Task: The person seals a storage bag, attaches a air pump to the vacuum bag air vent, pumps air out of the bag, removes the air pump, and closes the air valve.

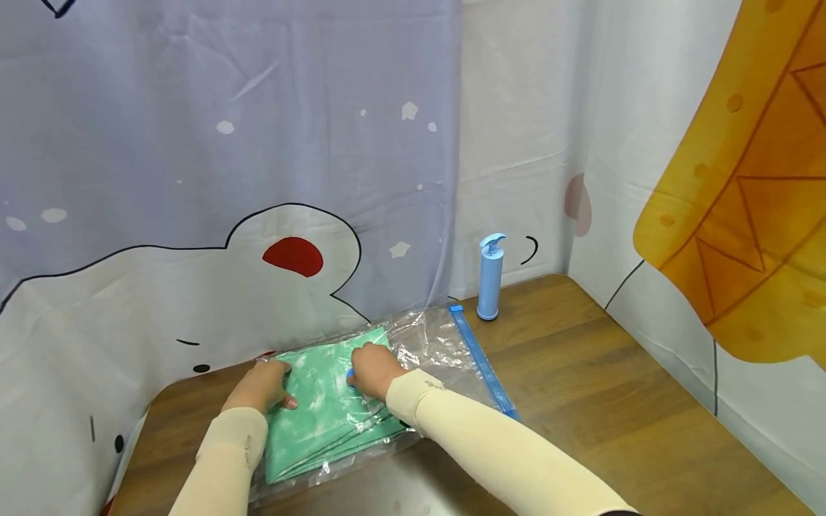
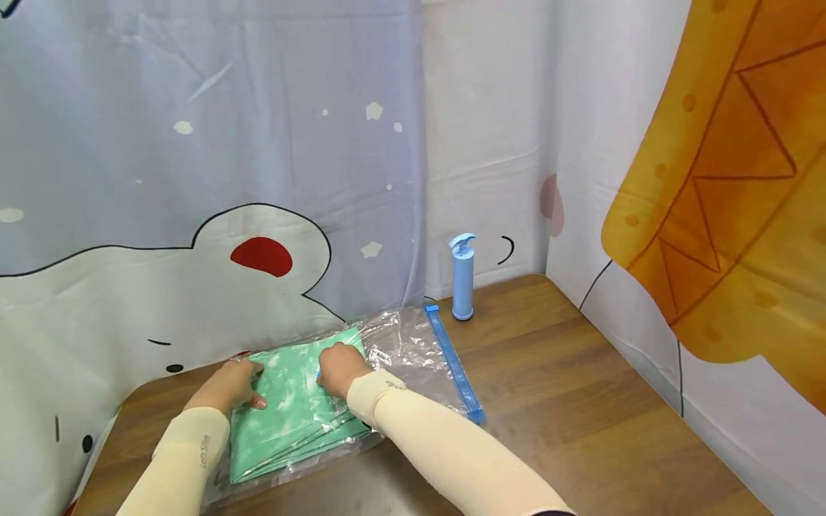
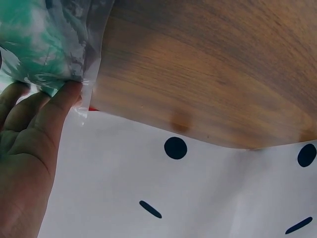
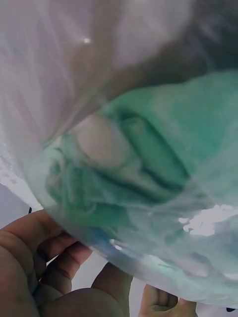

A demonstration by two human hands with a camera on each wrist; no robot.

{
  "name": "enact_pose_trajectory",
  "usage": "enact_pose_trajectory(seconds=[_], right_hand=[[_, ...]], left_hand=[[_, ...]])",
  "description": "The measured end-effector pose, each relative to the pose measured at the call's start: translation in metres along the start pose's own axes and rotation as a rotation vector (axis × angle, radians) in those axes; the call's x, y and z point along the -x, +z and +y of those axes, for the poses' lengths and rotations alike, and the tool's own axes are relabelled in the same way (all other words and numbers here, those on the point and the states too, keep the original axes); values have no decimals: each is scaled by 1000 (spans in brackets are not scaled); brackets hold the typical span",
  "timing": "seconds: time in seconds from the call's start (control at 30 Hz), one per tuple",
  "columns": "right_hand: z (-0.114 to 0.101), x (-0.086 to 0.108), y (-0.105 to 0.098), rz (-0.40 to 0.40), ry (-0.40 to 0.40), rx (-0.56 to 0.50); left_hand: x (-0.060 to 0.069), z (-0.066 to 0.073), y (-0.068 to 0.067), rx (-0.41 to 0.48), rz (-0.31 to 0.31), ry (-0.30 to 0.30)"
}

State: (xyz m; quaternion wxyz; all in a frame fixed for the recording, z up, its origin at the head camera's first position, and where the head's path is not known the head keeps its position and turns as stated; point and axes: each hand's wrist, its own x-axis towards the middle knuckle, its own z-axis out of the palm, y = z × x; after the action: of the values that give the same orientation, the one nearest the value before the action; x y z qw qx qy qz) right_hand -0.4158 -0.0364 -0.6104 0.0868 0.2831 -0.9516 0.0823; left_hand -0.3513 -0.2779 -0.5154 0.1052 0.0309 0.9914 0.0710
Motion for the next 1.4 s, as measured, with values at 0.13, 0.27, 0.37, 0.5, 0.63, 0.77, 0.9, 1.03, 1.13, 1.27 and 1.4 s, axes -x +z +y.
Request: enact_pose_trajectory(seconds=[0.13, 0.27, 0.37, 0.5, 0.63, 0.77, 0.9, 1.03, 1.13, 1.27, 1.4], right_hand=[[0, 0, 2, 27, -26, 40], [2, -1, 6, 54, -66, 109], [1, 1, 6, 58, -75, 106], [1, 4, 4, 52, -45, 62], [1, 7, 1, 42, -7, 41], [0, 7, 1, 33, -7, 46], [-1, 5, 4, 29, -20, 80], [-1, 3, 6, 44, -49, 100], [-2, 3, 6, 52, -85, 105], [-2, 4, 3, 44, -105, 106], [-5, 5, -3, 9, -18, 26]], left_hand=[[0, 2, 0, -12, 1, 1], [0, 3, 0, -19, -6, -3], [1, 3, 0, -21, -6, -3], [3, 3, -1, -18, -7, -9], [4, 4, -2, -12, -6, -14], [4, 5, -2, -14, -6, -14], [3, 4, -1, -9, -3, -19], [2, 2, -1, 1, -3, -20], [3, 2, 0, 8, -6, -23], [3, 2, -1, 4, -6, -22], [3, 3, -1, 2, -6, -25]])
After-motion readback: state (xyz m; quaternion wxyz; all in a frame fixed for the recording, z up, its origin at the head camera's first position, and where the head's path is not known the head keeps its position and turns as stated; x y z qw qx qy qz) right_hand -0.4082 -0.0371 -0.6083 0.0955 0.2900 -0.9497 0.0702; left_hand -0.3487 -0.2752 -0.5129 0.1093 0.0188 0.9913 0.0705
